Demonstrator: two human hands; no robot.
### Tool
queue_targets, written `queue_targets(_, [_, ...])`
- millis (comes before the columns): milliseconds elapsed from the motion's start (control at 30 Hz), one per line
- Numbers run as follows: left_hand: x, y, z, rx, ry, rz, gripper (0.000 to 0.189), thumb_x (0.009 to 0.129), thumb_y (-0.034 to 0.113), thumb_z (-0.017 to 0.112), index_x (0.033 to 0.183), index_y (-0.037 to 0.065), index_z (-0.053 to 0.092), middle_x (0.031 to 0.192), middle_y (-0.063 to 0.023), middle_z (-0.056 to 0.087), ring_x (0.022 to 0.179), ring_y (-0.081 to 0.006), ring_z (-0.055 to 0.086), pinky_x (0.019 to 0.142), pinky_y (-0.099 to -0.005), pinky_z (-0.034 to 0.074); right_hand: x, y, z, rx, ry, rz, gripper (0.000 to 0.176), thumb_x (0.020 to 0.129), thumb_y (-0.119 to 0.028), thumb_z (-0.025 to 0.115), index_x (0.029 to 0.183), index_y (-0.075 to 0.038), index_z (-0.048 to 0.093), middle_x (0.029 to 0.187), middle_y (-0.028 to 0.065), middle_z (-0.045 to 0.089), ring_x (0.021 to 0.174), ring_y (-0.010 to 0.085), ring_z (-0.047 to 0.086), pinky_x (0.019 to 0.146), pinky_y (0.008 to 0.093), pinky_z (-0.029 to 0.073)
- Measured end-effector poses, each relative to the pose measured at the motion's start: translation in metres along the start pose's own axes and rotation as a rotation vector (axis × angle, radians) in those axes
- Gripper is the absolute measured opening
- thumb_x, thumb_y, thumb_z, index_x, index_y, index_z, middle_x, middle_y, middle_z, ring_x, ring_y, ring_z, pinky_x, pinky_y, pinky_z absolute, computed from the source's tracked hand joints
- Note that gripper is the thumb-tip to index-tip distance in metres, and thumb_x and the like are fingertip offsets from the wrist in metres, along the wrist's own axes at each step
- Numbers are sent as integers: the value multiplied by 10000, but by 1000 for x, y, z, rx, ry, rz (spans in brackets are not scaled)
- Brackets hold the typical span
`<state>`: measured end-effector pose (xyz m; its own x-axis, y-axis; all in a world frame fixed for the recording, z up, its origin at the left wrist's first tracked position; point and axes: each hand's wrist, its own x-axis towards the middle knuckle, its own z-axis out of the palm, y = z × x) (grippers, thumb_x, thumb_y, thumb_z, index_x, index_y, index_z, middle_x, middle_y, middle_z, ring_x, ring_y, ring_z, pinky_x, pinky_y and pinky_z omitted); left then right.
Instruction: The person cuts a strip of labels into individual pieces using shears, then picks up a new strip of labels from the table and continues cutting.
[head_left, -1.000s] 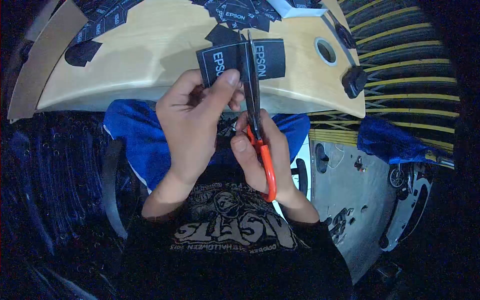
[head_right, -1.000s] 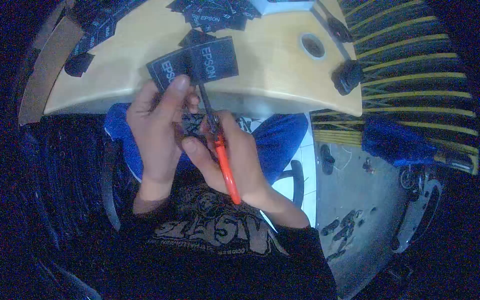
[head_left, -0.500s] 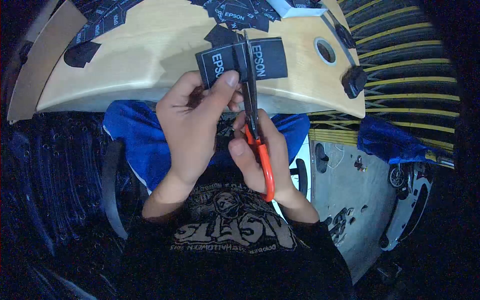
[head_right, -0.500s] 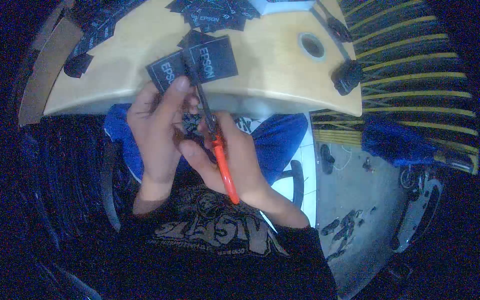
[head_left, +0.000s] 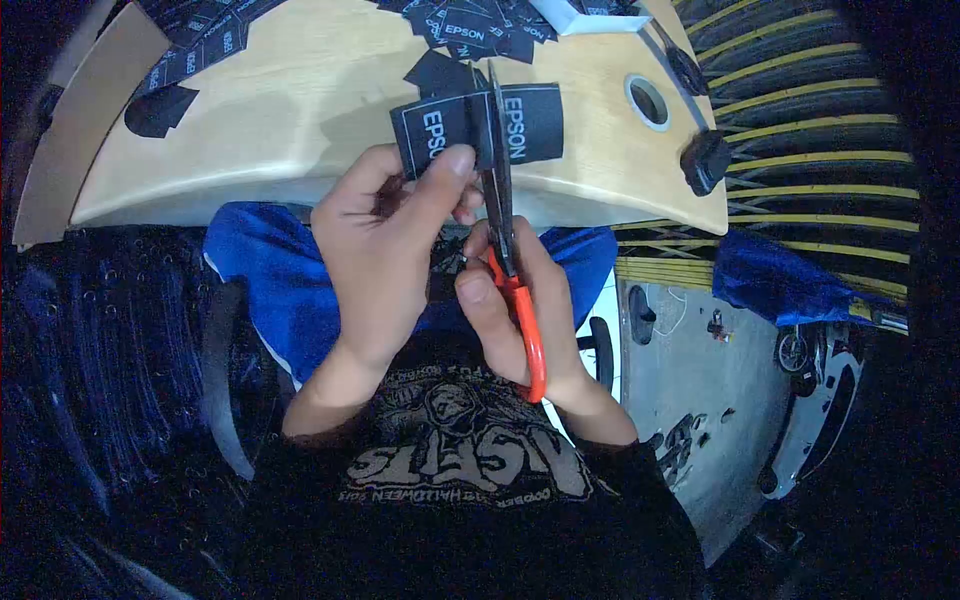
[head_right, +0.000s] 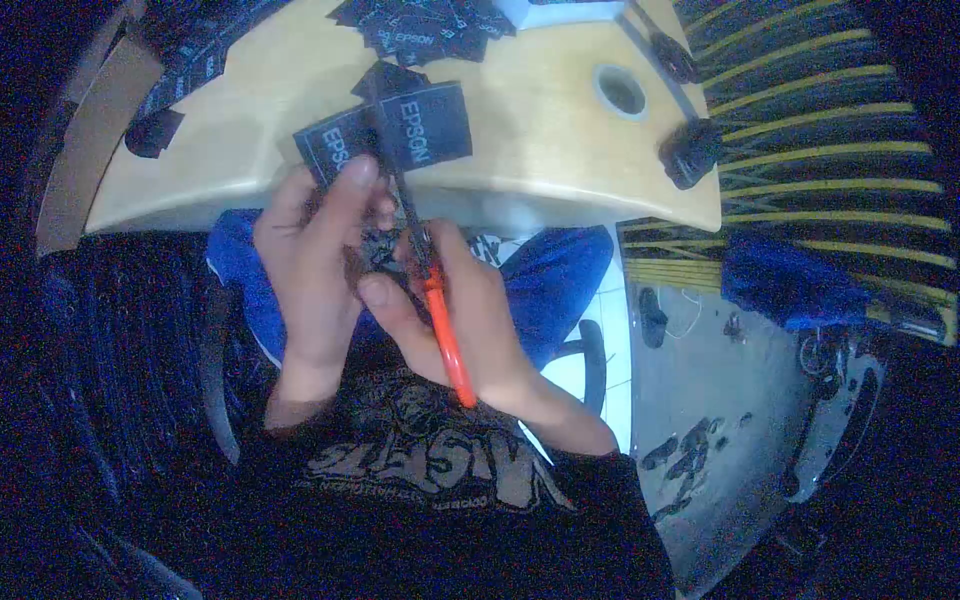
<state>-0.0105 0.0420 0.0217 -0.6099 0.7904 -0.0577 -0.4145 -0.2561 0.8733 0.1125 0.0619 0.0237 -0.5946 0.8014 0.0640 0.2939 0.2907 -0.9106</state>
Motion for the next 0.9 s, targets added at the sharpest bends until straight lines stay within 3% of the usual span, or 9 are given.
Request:
queue_targets(500, [4,-3,1,-52,5,40,104,826,71,643,835,-30,618,731,-65,641,618,-78,567,574,-207,457,1,1,-1,-8,-12,25,372,779,-254,678,945,6,471,587,103,525,499,229,546,495,313,430])
queue_targets(567, [5,-5,0,-55,14,37,106,827,72,643,833,-30,617,729,-65,641,620,-78,567,573,-206,455,-1,2,1,90,-31,29,381,850,-378,570,942,-22,470,695,-1,416,620,87,369,542,227,321])
queue_targets(800, [5,-6,1,-34,5,48,102,822,67,647,828,-30,615,722,-67,640,611,-77,568,567,-202,455,1,3,-1,79,-31,42,411,855,-411,563,944,-21,471,703,1,427,623,89,382,546,225,327])
queue_targets(867, [4,-5,1,-30,12,43,103,820,67,648,827,-30,614,720,-67,640,607,-77,569,566,-202,455,2,4,-2,-16,-20,32,411,787,-255,667,1013,20,462,670,152,563,578,290,584,544,341,451])
queue_targets(900, [4,-4,1,-10,17,40,103,819,67,650,826,-29,613,720,-66,640,604,-77,569,565,-201,455,2,4,-2,-16,-20,30,411,787,-255,667,1013,20,462,670,152,563,578,290,584,544,341,451])
